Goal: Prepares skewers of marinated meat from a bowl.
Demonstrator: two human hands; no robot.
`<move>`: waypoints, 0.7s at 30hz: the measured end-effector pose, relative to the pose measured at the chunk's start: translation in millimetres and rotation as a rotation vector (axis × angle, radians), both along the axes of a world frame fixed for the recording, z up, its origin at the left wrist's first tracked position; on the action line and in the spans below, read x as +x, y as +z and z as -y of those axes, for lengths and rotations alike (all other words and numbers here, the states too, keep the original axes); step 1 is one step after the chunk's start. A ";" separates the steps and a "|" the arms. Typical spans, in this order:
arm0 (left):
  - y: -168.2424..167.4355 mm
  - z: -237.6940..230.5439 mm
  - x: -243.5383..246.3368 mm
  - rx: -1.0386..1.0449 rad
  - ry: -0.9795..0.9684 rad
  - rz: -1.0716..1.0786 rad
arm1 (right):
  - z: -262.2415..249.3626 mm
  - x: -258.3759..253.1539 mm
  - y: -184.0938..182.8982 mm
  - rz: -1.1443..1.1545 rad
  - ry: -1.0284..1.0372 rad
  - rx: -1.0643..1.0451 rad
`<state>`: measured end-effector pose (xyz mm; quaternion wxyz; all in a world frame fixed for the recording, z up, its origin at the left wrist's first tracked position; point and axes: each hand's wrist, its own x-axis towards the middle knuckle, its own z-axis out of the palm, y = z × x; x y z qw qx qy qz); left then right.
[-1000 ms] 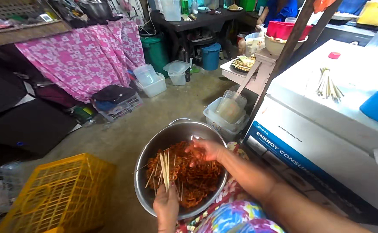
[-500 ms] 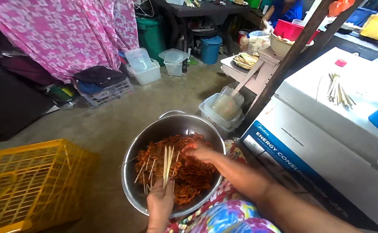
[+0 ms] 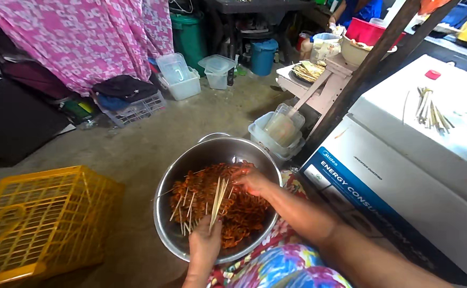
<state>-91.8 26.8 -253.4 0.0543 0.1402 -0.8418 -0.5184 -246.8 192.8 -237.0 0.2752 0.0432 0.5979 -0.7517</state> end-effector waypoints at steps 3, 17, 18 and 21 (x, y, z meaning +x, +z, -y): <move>2.5 -1.4 0.2 -0.013 -0.005 0.012 | 0.5 2.4 -1.0 -0.007 0.010 0.002; -2.2 -2.1 1.1 -0.063 0.055 -0.066 | 15.0 19.7 6.7 0.098 -0.094 -0.062; -1.1 -2.3 1.4 -0.068 0.057 -0.067 | 16.7 22.5 7.6 0.116 -0.103 -0.072; -0.5 -3.0 0.9 -0.067 0.072 -0.073 | 21.7 28.5 8.4 0.146 -0.143 -0.097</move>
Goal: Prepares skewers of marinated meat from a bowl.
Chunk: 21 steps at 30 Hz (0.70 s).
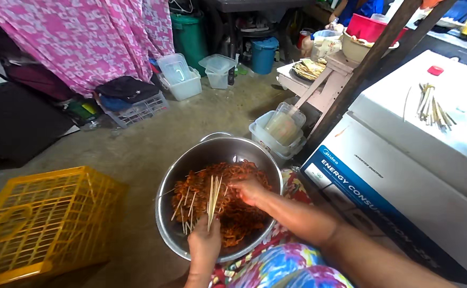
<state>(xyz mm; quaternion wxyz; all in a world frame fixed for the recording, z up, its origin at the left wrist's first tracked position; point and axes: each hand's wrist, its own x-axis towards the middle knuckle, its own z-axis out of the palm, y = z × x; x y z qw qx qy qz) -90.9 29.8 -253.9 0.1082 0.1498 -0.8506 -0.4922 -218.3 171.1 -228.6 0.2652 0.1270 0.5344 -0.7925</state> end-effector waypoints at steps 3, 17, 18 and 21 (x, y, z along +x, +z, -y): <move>-1.3 -0.7 0.4 0.017 0.006 -0.014 | 2.2 4.1 -0.3 -0.056 0.021 0.032; -1.4 -1.8 1.1 0.052 0.018 -0.058 | -3.2 7.7 1.8 -0.023 0.260 0.052; -1.0 -2.1 0.9 0.052 0.025 -0.068 | -4.1 7.4 0.5 -0.079 0.308 0.070; -0.6 -1.9 1.5 0.065 0.069 -0.101 | -13.0 -3.3 -7.4 -0.285 0.403 0.133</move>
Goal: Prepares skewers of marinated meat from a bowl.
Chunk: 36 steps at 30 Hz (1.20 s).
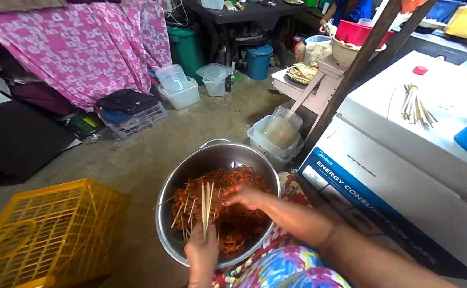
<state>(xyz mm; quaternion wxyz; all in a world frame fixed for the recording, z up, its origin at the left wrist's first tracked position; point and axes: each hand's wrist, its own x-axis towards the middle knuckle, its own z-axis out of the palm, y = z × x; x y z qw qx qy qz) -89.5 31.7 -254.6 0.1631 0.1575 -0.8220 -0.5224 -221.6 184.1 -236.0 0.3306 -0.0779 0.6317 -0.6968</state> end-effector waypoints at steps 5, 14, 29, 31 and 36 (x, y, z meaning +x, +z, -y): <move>2.3 1.0 -1.7 0.015 -0.019 0.029 | -9.9 -18.9 -1.1 0.165 -0.314 -0.199; -1.3 2.1 -2.2 -0.013 -0.141 0.087 | -7.2 -19.2 -2.1 0.069 -0.328 -0.127; -3.0 1.6 -1.3 0.010 -0.119 0.073 | -5.8 -16.9 -0.5 0.084 -0.334 -0.103; -2.3 1.4 -1.6 0.007 -0.119 0.073 | -5.8 -16.6 1.6 0.085 -0.346 -0.109; -0.7 1.9 -1.1 -0.035 -0.137 0.082 | -4.3 -12.9 0.9 0.070 -0.303 -0.058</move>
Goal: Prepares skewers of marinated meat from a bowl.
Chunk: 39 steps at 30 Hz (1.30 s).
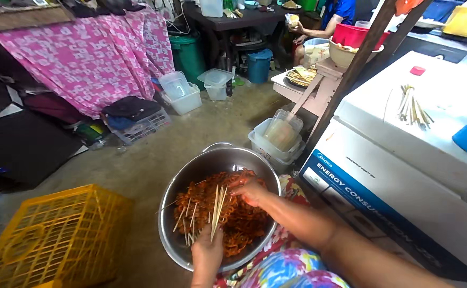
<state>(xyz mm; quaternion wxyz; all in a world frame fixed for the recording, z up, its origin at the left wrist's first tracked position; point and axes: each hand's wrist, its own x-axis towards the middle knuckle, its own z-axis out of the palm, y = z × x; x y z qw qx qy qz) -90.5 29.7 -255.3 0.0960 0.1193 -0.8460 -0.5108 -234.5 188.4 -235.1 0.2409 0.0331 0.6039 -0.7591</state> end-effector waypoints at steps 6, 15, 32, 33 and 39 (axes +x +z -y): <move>-1.4 -0.2 -0.1 0.014 0.011 -0.018 | 3.1 0.8 -0.9 0.036 -0.069 -0.043; -2.8 -0.4 -0.3 0.022 0.022 -0.013 | 1.3 -1.7 -1.4 0.005 -0.088 -0.089; 0.6 -0.8 1.7 0.011 0.025 -0.015 | 1.5 9.5 1.2 0.057 0.034 -0.007; 0.2 -0.8 1.5 0.008 0.025 -0.018 | 1.0 9.5 1.9 0.055 0.049 0.006; -1.9 -0.4 1.0 0.028 0.030 -0.027 | 0.7 7.2 2.4 0.253 0.058 -0.086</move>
